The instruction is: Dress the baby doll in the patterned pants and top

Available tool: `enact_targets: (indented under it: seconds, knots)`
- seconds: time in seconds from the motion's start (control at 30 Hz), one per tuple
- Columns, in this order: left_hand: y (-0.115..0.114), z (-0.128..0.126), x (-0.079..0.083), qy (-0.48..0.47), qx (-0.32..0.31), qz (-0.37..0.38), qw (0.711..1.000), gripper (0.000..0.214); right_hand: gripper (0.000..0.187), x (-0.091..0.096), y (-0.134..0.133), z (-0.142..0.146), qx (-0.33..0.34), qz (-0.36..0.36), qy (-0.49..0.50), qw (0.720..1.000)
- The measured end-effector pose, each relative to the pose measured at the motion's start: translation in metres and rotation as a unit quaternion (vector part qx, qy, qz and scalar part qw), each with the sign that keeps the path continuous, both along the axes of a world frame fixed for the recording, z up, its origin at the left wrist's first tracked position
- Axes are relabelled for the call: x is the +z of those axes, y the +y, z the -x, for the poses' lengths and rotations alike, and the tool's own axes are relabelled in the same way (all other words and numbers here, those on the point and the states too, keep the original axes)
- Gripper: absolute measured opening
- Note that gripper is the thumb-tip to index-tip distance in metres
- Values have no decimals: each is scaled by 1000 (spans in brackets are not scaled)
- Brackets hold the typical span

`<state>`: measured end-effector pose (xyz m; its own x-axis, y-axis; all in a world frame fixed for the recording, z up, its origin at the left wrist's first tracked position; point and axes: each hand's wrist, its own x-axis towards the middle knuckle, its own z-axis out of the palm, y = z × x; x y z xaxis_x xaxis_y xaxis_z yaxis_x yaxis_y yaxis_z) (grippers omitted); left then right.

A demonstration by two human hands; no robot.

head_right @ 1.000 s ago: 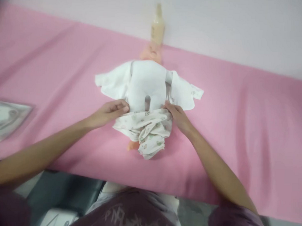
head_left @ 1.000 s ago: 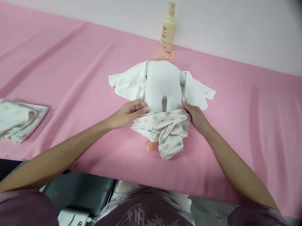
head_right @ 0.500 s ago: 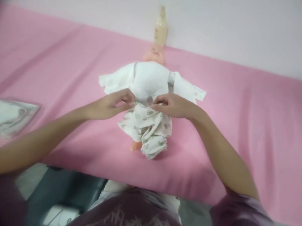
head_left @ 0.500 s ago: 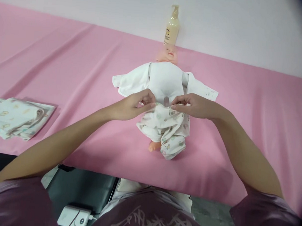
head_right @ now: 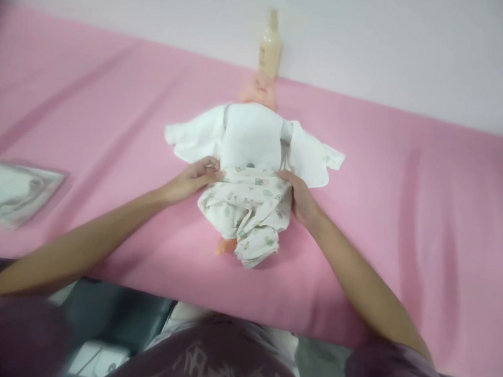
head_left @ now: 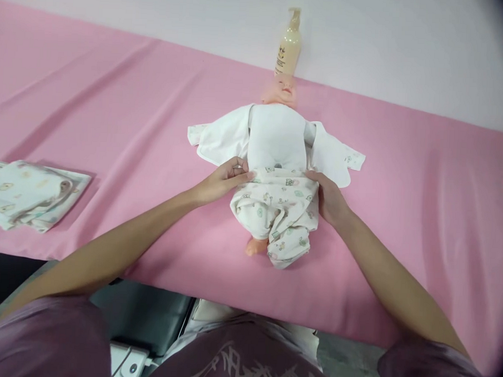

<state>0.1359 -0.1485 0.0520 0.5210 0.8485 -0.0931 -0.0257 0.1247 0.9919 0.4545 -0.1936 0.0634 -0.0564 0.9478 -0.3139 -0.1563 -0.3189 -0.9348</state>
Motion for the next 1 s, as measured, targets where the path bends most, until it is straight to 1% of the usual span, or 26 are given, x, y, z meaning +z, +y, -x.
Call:
enact_targets:
  seconds: [0.07, 0.13, 0.17, 0.23, 0.3, 0.37, 0.43, 0.5, 0.57, 0.63, 0.7, 0.77, 0.8, 0.87, 0.93, 1.0]
  knots:
    - [-3, 0, -4, -36, -6, 46, 998, 59, 46, -2, -7, 5, 2, 5, 27, 1000]
    - [-6, -3, -6, -74, 2, 91, 993, 61, 52, -3, -11, 9, 1, 14, 43, 999]
    - [-7, -5, -6, -89, 10, 105, 990, 62, 54, -3, -12, 11, 2, 16, 48, 999]
    - [-9, -8, -6, -100, 22, 106, 989, 63, 54, -3, -11, 12, 6, 3, 51, 999]
    - [-9, -9, -4, -89, 25, 81, 992, 61, 50, -5, -7, 9, 12, -28, 39, 999]
    - [-6, -7, 0, -64, 26, 47, 997, 61, 52, -7, -1, 2, 20, -64, 4, 998]
    - [-3, -3, 6, -29, 27, 3, 999, 60, 59, -7, 5, -7, 30, -96, -39, 994]
    - [2, 0, 17, 9, 26, -58, 998, 56, 57, -1, 10, -16, 47, -126, -78, 988]
    - [8, 1, 31, 48, 27, -126, 991, 49, 53, 10, 13, -22, 74, -156, -124, 977]
    - [17, -2, 45, 79, 33, -180, 980, 40, 52, 27, 19, -23, 106, -191, -177, 960]
    - [31, -7, 56, 98, 45, -213, 971, 31, 49, 43, 30, -21, 131, -217, -210, 944]
    - [48, -14, 61, 106, 63, -227, 966, 22, 45, 54, 49, -16, 138, -215, -202, 946]
    - [58, -17, 61, 107, 74, -229, 965, 18, 44, 56, 60, -14, 129, -204, -187, 952]
    - [76, -21, 53, 108, 101, -224, 963, 14, 44, 52, 82, -11, 82, -177, -153, 969]
    - [89, -21, 38, 113, 130, -212, 962, 15, 46, 39, 98, -9, 17, -148, -129, 980]
    - [94, -20, 19, 119, 157, -196, 961, 20, 49, 23, 103, -8, -25, -108, -111, 988]
